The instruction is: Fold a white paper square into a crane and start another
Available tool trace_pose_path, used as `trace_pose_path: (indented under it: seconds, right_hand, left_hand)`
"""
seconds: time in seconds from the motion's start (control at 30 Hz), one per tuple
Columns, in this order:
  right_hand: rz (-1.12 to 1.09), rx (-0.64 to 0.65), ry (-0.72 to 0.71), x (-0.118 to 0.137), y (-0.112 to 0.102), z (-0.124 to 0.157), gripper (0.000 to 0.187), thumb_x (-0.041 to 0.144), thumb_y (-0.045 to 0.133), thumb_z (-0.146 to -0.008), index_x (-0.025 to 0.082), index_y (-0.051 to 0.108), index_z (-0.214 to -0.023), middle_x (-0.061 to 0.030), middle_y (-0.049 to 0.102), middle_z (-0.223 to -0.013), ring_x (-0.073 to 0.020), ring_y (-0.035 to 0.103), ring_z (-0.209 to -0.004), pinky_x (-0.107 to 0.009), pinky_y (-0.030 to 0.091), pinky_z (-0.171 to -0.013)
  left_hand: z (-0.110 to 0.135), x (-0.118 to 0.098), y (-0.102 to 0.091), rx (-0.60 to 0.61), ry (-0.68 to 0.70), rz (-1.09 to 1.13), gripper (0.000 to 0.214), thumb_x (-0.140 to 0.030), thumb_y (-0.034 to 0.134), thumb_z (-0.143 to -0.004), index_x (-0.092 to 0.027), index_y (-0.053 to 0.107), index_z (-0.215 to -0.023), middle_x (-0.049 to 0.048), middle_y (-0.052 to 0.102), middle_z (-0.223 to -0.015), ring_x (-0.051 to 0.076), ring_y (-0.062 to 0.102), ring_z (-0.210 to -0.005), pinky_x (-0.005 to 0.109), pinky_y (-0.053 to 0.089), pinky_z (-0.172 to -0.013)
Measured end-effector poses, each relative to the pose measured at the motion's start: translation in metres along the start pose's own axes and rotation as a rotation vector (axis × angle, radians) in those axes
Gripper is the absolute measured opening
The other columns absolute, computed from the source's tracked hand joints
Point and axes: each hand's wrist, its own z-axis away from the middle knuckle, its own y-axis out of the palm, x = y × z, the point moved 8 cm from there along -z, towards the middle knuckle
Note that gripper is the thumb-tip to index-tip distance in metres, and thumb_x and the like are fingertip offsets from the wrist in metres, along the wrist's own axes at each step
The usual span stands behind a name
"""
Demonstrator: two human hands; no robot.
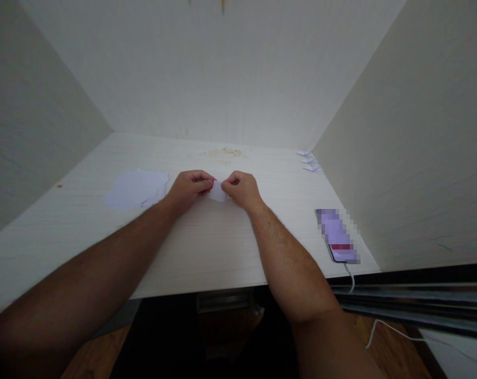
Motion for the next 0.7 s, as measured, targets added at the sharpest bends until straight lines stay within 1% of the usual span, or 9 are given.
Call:
trace_pose_path:
  seconds: [0.13,0.37,0.7]
  right_hand:
    - [0.019,0.003,0.001,0.0013,-0.0002,0.0007,0.009,0.026,0.065,-0.068,0.018,0.061,-0.064,0.0013,0.060,-0.056,-0.0110,0.053,-0.053,-0.024,0.037,-0.049]
    - [0.025,0.005,-0.001,-0.0009,0.0015,0.0003,0.009,0.025,0.064,-0.068,0.019,0.060,-0.064,0.0010,0.061,-0.058,-0.0116,0.054,-0.055,-0.024,0.039,-0.051]
    - [0.049,-0.003,-0.034,0.0026,0.0003,0.0003,0.008,0.025,0.063,-0.067,0.018,0.061,-0.063,0.0010,0.061,-0.059,-0.0113,0.052,-0.055,-0.024,0.037,-0.051]
  left_hand:
    - [0.0016,-0.0016,0.0016,0.017,0.000,-0.024,0.015,-0.027,0.074,-0.067,-0.015,0.072,-0.075,-0.0013,0.059,-0.054,0.009,0.047,-0.049,0.023,0.033,-0.049]
    - [0.0014,-0.0013,0.0027,0.015,-0.003,-0.048,0.015,-0.028,0.074,-0.068,-0.016,0.071,-0.075,-0.0016,0.058,-0.054,0.009,0.046,-0.049,0.023,0.033,-0.049]
    - [0.0035,-0.0068,0.0039,0.020,-0.013,-0.094,0.014,-0.027,0.072,-0.068,-0.015,0.071,-0.075,-0.0030,0.057,-0.054,0.008,0.045,-0.048,0.022,0.032,-0.049]
